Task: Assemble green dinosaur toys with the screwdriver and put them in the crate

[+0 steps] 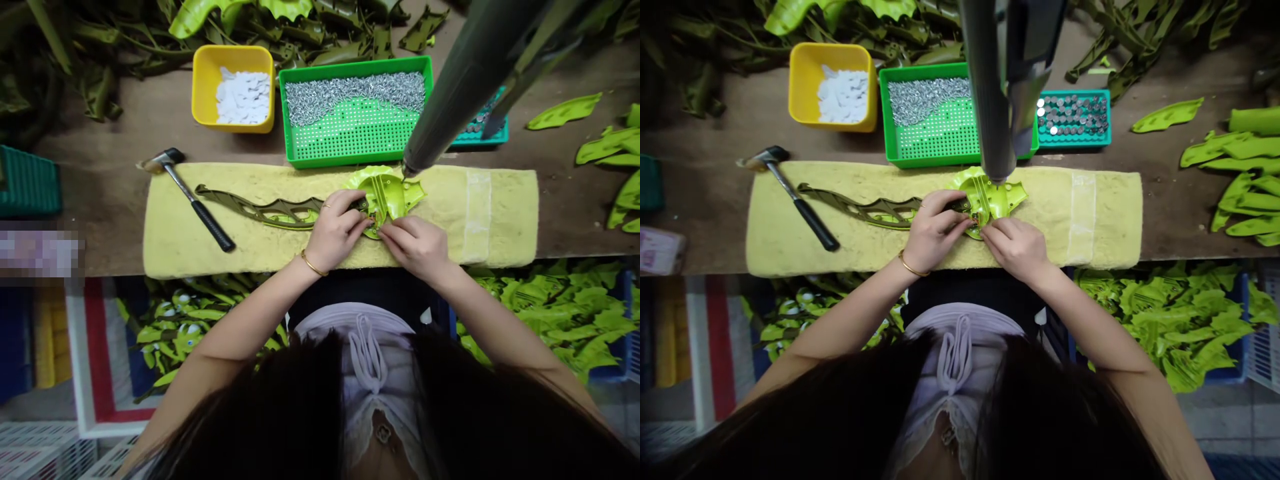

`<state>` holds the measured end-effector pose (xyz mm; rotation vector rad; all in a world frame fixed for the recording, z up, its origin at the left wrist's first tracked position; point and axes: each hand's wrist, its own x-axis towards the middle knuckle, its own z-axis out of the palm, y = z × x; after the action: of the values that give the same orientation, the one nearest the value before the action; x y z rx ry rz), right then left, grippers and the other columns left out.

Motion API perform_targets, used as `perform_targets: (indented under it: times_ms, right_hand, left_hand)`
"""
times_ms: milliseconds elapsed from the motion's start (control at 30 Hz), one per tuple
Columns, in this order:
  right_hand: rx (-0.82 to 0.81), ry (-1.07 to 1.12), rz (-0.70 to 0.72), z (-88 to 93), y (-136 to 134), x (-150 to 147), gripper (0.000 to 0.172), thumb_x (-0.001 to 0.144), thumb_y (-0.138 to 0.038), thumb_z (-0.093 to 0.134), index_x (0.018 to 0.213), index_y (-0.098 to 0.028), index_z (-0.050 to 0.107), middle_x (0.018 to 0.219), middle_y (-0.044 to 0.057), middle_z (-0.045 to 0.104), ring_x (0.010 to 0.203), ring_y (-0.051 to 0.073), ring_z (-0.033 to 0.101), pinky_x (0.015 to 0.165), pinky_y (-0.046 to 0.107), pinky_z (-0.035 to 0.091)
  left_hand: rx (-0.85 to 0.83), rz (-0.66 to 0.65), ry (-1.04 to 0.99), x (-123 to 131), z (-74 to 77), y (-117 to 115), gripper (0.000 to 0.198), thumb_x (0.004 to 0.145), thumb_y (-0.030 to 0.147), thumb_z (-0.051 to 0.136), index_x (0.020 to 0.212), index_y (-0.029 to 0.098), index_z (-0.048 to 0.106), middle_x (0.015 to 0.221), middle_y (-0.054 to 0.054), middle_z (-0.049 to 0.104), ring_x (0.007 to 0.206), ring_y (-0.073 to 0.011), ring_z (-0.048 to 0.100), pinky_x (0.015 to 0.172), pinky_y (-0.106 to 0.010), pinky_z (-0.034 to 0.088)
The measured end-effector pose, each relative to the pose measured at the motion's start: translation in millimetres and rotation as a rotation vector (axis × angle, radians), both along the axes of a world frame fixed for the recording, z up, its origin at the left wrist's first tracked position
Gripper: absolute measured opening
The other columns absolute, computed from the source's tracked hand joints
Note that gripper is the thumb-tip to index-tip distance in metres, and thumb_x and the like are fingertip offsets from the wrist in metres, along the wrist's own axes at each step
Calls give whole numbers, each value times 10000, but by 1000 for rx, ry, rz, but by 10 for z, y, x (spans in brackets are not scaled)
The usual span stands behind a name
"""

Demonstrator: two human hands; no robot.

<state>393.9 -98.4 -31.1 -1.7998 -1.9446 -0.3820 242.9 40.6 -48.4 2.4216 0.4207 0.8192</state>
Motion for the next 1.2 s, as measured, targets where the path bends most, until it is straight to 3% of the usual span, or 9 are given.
perform_targets:
  times_ms: [100, 200, 300, 467, 667, 933, 1000, 1100, 1200]
  right_hand:
    - [-116, -69, 8, 76, 16, -13, 180, 934, -235, 531, 906, -190, 704, 786, 26, 701, 681, 129, 570, 600, 282, 383]
    - [-260, -98, 28, 135, 33, -6, 249, 959, -209, 458, 957, -177, 705, 799, 48, 685, 720, 154, 552, 621, 305, 366]
    - [-289, 41, 41, 126, 60, 32, 256, 962, -267, 463, 973, -180, 704, 836, 65, 671, 765, 176, 546, 660, 310, 399]
    - [-272, 292, -6, 58, 106, 45, 215, 939, -282, 501, 889, -186, 686, 816, 71, 633, 799, 189, 553, 709, 314, 440]
    - [-426, 152, -89, 106, 152, -24, 230, 936, -255, 458, 830, -190, 651, 844, 88, 662, 819, 209, 514, 728, 366, 328]
    - [-216, 131, -106, 173, 256, -218, 110, 839, -169, 555, 756, -221, 605, 737, 44, 656, 698, 189, 598, 611, 323, 435]
    - [-159, 188, -98, 217, 293, -170, 115, 843, -199, 546, 753, -263, 577, 707, 23, 645, 649, 191, 613, 557, 327, 473]
    - [-54, 293, -124, 378, 592, 167, 88, 862, -310, 563, 783, -285, 536, 641, -13, 623, 552, 163, 591, 474, 293, 475]
    - [96, 363, -241, 560, 1415, 684, 134, 909, -348, 504, 861, -225, 527, 662, 9, 632, 551, 133, 576, 498, 253, 473]
  left_hand:
    - [-19, -6, 34, 10, 48, -19, 182, 922, 277, 568, 800, 164, 641, 1183, -106, 640, 1137, -222, 569, 1001, -436, 463]
    - [-37, 80, 57, 67, 86, -68, 174, 902, 253, 586, 750, 173, 612, 1141, -106, 648, 1093, -229, 573, 966, -438, 470]
    - [-24, 157, 73, 126, 85, -118, 187, 870, 223, 622, 695, 182, 572, 1112, -96, 651, 1061, -236, 565, 941, -439, 463]
    - [-22, 147, 94, 129, 66, -128, 187, 889, 232, 605, 713, 183, 564, 1131, -95, 646, 1070, -234, 550, 943, -435, 448]
    - [-31, 132, 154, 103, 124, -131, 215, 916, 255, 570, 710, 199, 542, 1127, -109, 647, 1041, -241, 554, 944, -461, 453]
    - [180, 50, -24, 59, 119, 123, 215, 913, 258, 551, 699, 232, 554, 1015, -79, 672, 956, -237, 625, 816, -423, 589]
    - [235, 33, -19, 4, 139, 115, 204, 927, 251, 520, 738, 233, 594, 1070, -73, 683, 1012, -237, 633, 873, -413, 591]
    - [321, 115, 147, -126, 180, -86, 202, 948, 230, 488, 1029, 170, 663, 1293, -94, 636, 1215, -276, 568, 1038, -479, 511]
    - [378, 263, 263, -227, 166, -332, 361, 937, 352, 533, 1217, 148, 634, 1388, -115, 579, 1273, -333, 533, 1043, -551, 482]
